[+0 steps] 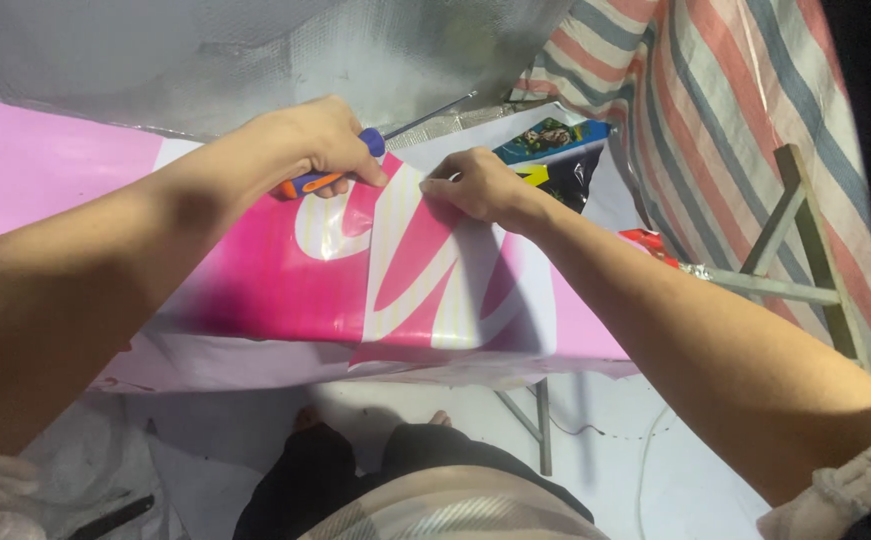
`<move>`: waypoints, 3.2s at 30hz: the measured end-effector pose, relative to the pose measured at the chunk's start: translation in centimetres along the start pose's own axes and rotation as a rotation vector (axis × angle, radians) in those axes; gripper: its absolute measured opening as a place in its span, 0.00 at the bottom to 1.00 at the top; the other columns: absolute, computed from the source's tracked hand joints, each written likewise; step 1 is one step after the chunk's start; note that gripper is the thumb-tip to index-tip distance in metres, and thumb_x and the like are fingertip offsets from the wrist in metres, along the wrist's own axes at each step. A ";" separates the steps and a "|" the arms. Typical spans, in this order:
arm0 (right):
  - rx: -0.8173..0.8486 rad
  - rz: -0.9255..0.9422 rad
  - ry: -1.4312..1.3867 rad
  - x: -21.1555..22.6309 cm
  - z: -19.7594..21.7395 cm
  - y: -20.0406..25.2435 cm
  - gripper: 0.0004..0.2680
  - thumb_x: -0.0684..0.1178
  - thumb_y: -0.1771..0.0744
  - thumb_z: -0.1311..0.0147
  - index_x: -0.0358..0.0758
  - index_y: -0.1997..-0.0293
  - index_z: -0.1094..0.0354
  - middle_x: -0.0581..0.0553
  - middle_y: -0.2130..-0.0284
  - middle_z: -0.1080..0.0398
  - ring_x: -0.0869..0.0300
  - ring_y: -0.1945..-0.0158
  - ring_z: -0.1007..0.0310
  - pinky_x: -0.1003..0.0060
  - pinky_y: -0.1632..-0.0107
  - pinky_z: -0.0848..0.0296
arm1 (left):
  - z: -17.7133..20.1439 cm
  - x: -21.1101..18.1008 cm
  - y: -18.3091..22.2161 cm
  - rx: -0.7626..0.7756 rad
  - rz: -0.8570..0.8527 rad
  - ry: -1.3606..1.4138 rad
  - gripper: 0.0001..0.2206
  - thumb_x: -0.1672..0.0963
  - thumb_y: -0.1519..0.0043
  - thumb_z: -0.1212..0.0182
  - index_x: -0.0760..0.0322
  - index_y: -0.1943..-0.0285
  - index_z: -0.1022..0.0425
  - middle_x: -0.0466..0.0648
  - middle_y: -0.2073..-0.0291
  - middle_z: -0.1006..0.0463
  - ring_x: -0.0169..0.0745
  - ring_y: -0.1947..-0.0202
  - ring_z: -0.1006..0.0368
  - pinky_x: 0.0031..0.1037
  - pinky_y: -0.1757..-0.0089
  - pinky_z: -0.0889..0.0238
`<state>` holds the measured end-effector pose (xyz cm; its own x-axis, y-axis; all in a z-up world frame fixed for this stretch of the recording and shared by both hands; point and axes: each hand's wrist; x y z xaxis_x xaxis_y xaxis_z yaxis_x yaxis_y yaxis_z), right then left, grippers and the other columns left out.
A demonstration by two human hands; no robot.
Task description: Wrapping a large rectangular object with a printed vinyl sheet and trimming the excess material with a utility knife
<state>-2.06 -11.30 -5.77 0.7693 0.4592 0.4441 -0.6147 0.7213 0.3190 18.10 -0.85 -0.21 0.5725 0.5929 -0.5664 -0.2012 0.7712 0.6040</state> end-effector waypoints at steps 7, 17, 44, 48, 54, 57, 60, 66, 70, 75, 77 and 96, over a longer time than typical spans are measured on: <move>-0.195 0.055 -0.186 0.4 1.1 2.3 0.06 0.54 0.36 0.37 0.48 0.68 0.27 0.54 0.77 0.27 0.69 0.73 0.31 0.69 0.68 0.35 | 1.5 1.2 -0.9 0.073 -0.077 0.236 0.15 0.56 0.42 0.25 0.72 0.66 0.29 0.57 0.79 0.26 0.46 0.82 0.33 0.34 0.75 0.36; -0.136 0.295 -0.740 1.1 4.4 7.1 0.05 0.48 0.31 0.41 0.44 0.64 0.32 0.57 0.78 0.39 0.72 0.78 0.51 0.77 0.75 0.50 | 3.6 -1.3 4.0 0.097 -0.179 0.330 0.04 0.63 0.42 0.34 0.75 0.64 0.24 0.59 0.80 0.27 0.43 0.81 0.33 0.29 0.76 0.37; -0.257 0.200 -0.470 2.7 5.2 6.3 0.05 0.46 0.31 0.40 0.42 0.65 0.29 0.53 0.72 0.27 0.70 0.70 0.30 0.75 0.66 0.31 | 2.4 -2.3 1.0 -0.046 -0.100 0.134 0.07 0.61 0.39 0.34 0.75 0.66 0.25 0.56 0.81 0.26 0.39 0.84 0.33 0.28 0.79 0.39; -0.259 0.161 -0.278 0.3 2.3 1.8 0.07 0.51 0.33 0.36 0.48 0.69 0.27 0.57 0.76 0.30 0.70 0.71 0.36 0.71 0.68 0.37 | 1.0 0.0 -4.6 0.078 -0.021 0.071 0.07 0.61 0.38 0.35 0.78 0.62 0.24 0.58 0.75 0.23 0.44 0.79 0.29 0.30 0.74 0.32; -0.220 0.020 -0.003 -0.8 -1.1 -1.3 0.07 0.58 0.37 0.37 0.50 0.65 0.20 0.49 0.71 0.22 0.59 0.66 0.26 0.62 0.61 0.31 | 0.7 2.4 -6.2 0.239 0.111 0.238 0.07 0.59 0.38 0.32 0.70 0.64 0.24 0.53 0.75 0.23 0.35 0.79 0.31 0.23 0.73 0.34; -0.184 -0.002 0.052 -0.1 -1.6 -0.8 0.09 0.59 0.36 0.39 0.49 0.64 0.20 0.45 0.67 0.22 0.52 0.62 0.25 0.57 0.60 0.32 | 0.5 2.7 -6.2 0.217 0.139 0.189 0.12 0.54 0.39 0.30 0.64 0.71 0.25 0.47 0.77 0.23 0.32 0.78 0.32 0.26 0.72 0.40; -0.179 0.007 0.071 -0.4 -1.9 -1.0 0.09 0.59 0.36 0.40 0.49 0.64 0.20 0.45 0.68 0.22 0.51 0.63 0.25 0.56 0.60 0.32 | 0.9 1.9 -3.5 0.128 0.086 0.202 0.08 0.57 0.40 0.33 0.67 0.66 0.24 0.50 0.76 0.21 0.34 0.79 0.32 0.28 0.74 0.40; -0.214 -0.013 0.051 0.4 -2.0 -0.1 0.07 0.58 0.35 0.40 0.51 0.65 0.22 0.49 0.71 0.24 0.56 0.66 0.28 0.57 0.63 0.33 | -0.3 2.9 -6.6 0.144 0.130 0.357 0.16 0.49 0.46 0.23 0.58 0.62 0.23 0.40 0.71 0.20 0.26 0.75 0.28 0.20 0.73 0.32; -0.247 -0.017 0.009 0.6 -2.0 0.3 0.07 0.58 0.36 0.40 0.52 0.66 0.22 0.52 0.72 0.25 0.59 0.68 0.28 0.59 0.63 0.33 | 0.0 1.5 -5.6 0.239 0.180 0.071 0.14 0.46 0.41 0.27 0.53 0.67 0.23 0.44 0.82 0.31 0.30 0.83 0.40 0.26 0.77 0.49; -0.263 0.002 0.031 0.0 -2.7 0.1 0.07 0.60 0.36 0.37 0.53 0.66 0.21 0.50 0.73 0.24 0.56 0.68 0.27 0.57 0.63 0.33 | -0.8 2.2 -7.7 0.198 0.202 0.255 0.14 0.56 0.44 0.22 0.62 0.69 0.29 0.47 0.80 0.28 0.31 0.80 0.32 0.22 0.74 0.34; -0.324 0.093 0.068 0.6 -2.9 1.3 0.07 0.56 0.36 0.39 0.51 0.59 0.27 0.45 0.73 0.26 0.47 0.66 0.27 0.51 0.62 0.35 | -1.1 2.3 -8.6 0.222 0.210 0.231 0.13 0.56 0.43 0.23 0.63 0.68 0.28 0.47 0.79 0.27 0.31 0.80 0.32 0.22 0.74 0.33; -0.177 0.219 0.255 7.7 -4.4 8.1 0.11 0.58 0.29 0.57 0.46 0.61 0.34 0.42 0.70 0.28 0.42 0.62 0.27 0.45 0.65 0.32 | 1.7 2.9 9.1 -0.536 -0.434 0.652 0.06 0.51 0.32 0.39 0.50 0.57 0.29 0.38 0.79 0.30 0.26 0.80 0.34 0.21 0.74 0.40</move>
<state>-0.36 0.32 -3.48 0.6553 0.7107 0.2559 -0.7470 0.6599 0.0805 19.23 7.50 4.59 0.1594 0.1171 -0.9802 -0.5058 0.8624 0.0208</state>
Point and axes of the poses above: each hand's wrist, its own y-axis away from the middle knuckle, its own z-axis out of the back of the hand, x = y × z
